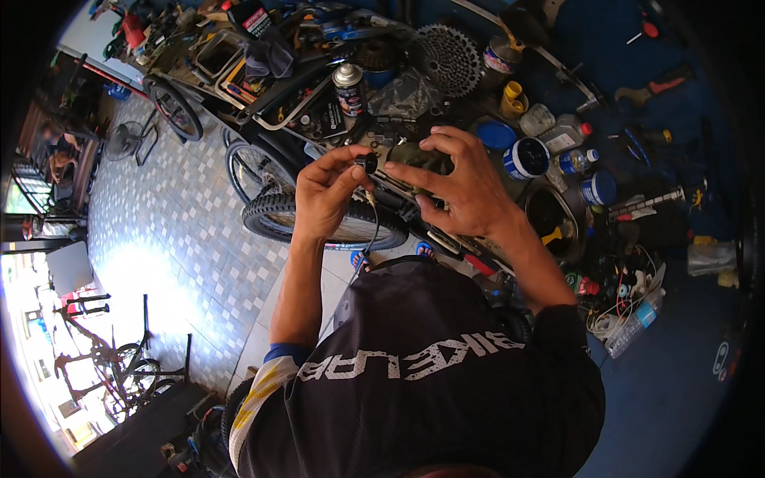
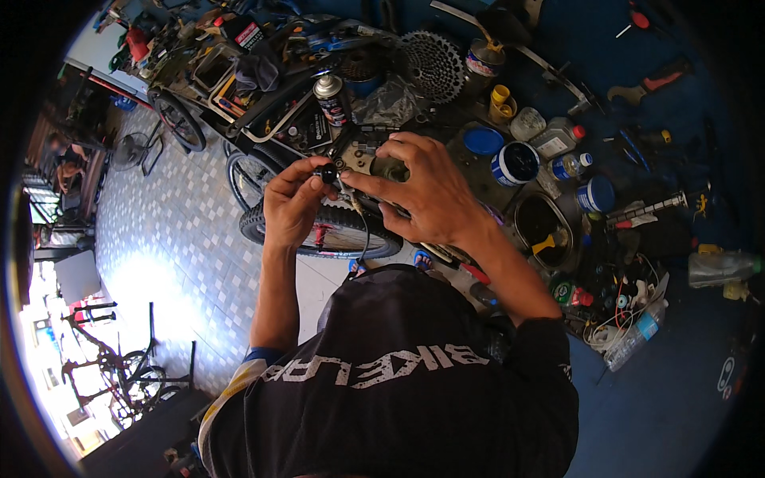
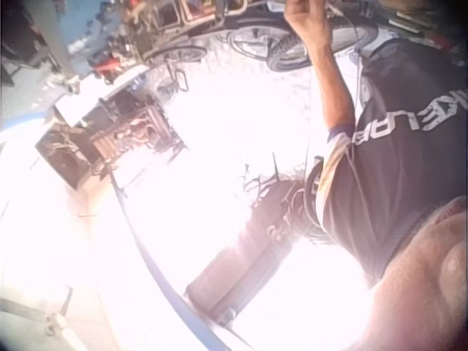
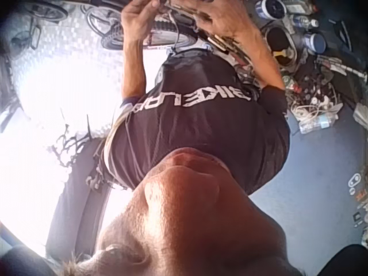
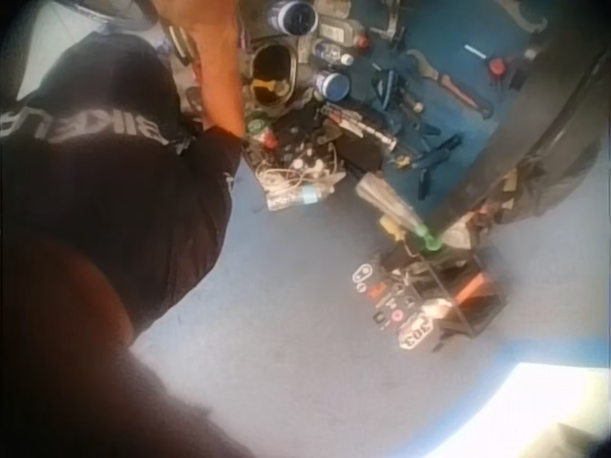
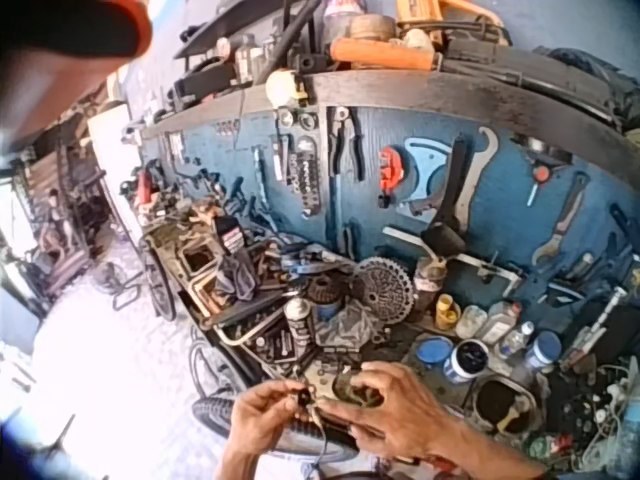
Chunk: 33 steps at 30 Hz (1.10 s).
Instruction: The person works on a bicycle wheel in a workshop, handling the tire, cassette, and valve. They wipe the valve with a cloth and attach the cassette to the wheel hub.
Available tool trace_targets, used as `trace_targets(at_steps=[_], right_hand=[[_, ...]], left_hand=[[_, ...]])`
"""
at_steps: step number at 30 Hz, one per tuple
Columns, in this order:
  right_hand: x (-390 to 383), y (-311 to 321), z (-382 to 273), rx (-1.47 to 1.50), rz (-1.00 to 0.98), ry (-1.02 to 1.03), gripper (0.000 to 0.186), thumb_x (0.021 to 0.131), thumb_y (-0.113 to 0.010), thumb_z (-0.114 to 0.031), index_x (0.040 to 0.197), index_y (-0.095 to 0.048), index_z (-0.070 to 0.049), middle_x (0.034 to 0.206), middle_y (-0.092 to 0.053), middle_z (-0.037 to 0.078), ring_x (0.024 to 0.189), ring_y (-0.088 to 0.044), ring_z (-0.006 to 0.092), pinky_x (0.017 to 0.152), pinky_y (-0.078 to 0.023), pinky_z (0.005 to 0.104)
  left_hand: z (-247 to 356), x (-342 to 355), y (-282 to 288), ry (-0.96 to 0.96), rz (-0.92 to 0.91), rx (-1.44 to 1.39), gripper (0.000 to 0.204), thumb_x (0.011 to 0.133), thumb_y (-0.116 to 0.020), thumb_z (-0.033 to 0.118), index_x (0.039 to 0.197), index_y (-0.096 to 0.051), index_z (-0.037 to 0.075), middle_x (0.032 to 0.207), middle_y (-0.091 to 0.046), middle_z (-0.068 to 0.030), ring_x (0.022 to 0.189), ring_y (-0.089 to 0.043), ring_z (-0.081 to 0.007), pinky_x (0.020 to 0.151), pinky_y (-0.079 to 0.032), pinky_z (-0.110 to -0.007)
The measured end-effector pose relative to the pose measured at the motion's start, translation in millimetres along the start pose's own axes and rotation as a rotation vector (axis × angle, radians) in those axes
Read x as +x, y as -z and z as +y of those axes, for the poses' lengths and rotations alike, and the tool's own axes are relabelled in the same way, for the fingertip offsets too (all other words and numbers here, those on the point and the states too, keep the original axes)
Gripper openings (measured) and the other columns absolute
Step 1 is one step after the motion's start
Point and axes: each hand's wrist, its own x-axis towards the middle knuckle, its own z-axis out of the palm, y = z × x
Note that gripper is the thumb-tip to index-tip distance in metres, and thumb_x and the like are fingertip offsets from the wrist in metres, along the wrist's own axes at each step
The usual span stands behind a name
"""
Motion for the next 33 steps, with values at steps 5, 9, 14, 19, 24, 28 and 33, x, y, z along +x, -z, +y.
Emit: trace_targets(at_steps=[5,9,14,19,24,28,33], right_hand=[[7.9,-1.5,6.3,-0.009,0.021,0.060,0.068,0.074,-0.082,-0.015,0.136,-0.068,-0.039,0.125,-0.050,0.006,0.125,-0.050,0.0309,0.106,-0.044,0.0478],[16.3,-1.4,7.6,-0.015,0.009,0.093,0.067,0.072,-0.082,-0.015,0.133,-0.068,-0.037,0.120,-0.051,0.005,0.122,-0.051,0.0297,0.103,-0.045,0.0474],[17.9,-5.2,9.9,-0.006,0.006,0.112,0.065,0.072,-0.082,-0.016,0.133,-0.068,-0.035,0.119,-0.052,0.006,0.119,-0.052,0.0299,0.101,-0.046,0.0474],[18.6,-2.4,4.6,0.082,-0.084,0.035,0.066,0.073,-0.082,-0.018,0.137,-0.067,-0.030,0.119,-0.052,0.007,0.116,-0.052,0.0305,0.099,-0.047,0.0469],[14.4,-0.4,-4.0,0.363,-0.186,-0.135,0.066,0.079,-0.081,-0.020,0.143,-0.062,-0.024,0.118,-0.053,0.009,0.112,-0.056,0.0294,0.096,-0.050,0.0430],[7.8,-7.8,-8.1,0.840,-0.275,-0.331,0.068,0.086,-0.078,-0.018,0.150,-0.054,-0.016,0.113,-0.054,0.007,0.103,-0.059,0.0225,0.091,-0.051,0.0365],[-13.4,-44.0,-20.0,2.269,-0.202,-0.605,0.069,0.097,-0.067,-0.022,0.159,-0.038,-0.007,0.106,-0.054,0.005,0.096,-0.058,0.0194,0.077,-0.050,0.0339]], left_hand=[[-0.4,0.9,0.1,0.024,-0.008,0.074,0.031,0.101,-0.070,0.005,0.129,-0.066,-0.007,0.110,-0.073,-0.0096,0.089,-0.070,-0.0148,0.082,-0.057,-0.029],[0.8,0.5,0.9,0.030,-0.023,0.131,0.034,0.101,-0.073,0.010,0.129,-0.066,-0.008,0.115,-0.072,-0.0110,0.091,-0.069,-0.0173,0.084,-0.057,-0.032],[6.0,2.2,-2.9,0.018,-0.042,0.169,0.030,0.101,-0.070,0.003,0.129,-0.067,-0.006,0.107,-0.073,-0.0066,0.089,-0.068,-0.0108,0.082,-0.055,-0.026],[18.0,3.5,-5.9,0.038,-0.042,0.247,0.031,0.100,-0.071,0.001,0.130,-0.067,-0.005,0.105,-0.072,-0.0040,0.091,-0.065,-0.0077,0.082,-0.053,-0.023],[26.8,7.6,-3.7,0.009,-0.115,0.356,0.032,0.098,-0.070,-0.004,0.131,-0.066,-0.004,0.108,-0.070,-0.0026,0.096,-0.063,-0.0055,0.084,-0.051,-0.021],[26.2,14.0,6.4,-0.046,-0.208,0.431,0.033,0.096,-0.070,-0.009,0.129,-0.066,-0.004,0.114,-0.066,-0.0034,0.104,-0.063,-0.0077,0.089,-0.052,-0.023],[16.8,19.3,6.8,-0.124,-0.228,0.293,0.032,0.095,-0.067,-0.014,0.126,-0.066,-0.005,0.119,-0.065,-0.0071,0.112,-0.064,-0.0130,0.094,-0.054,-0.028]])
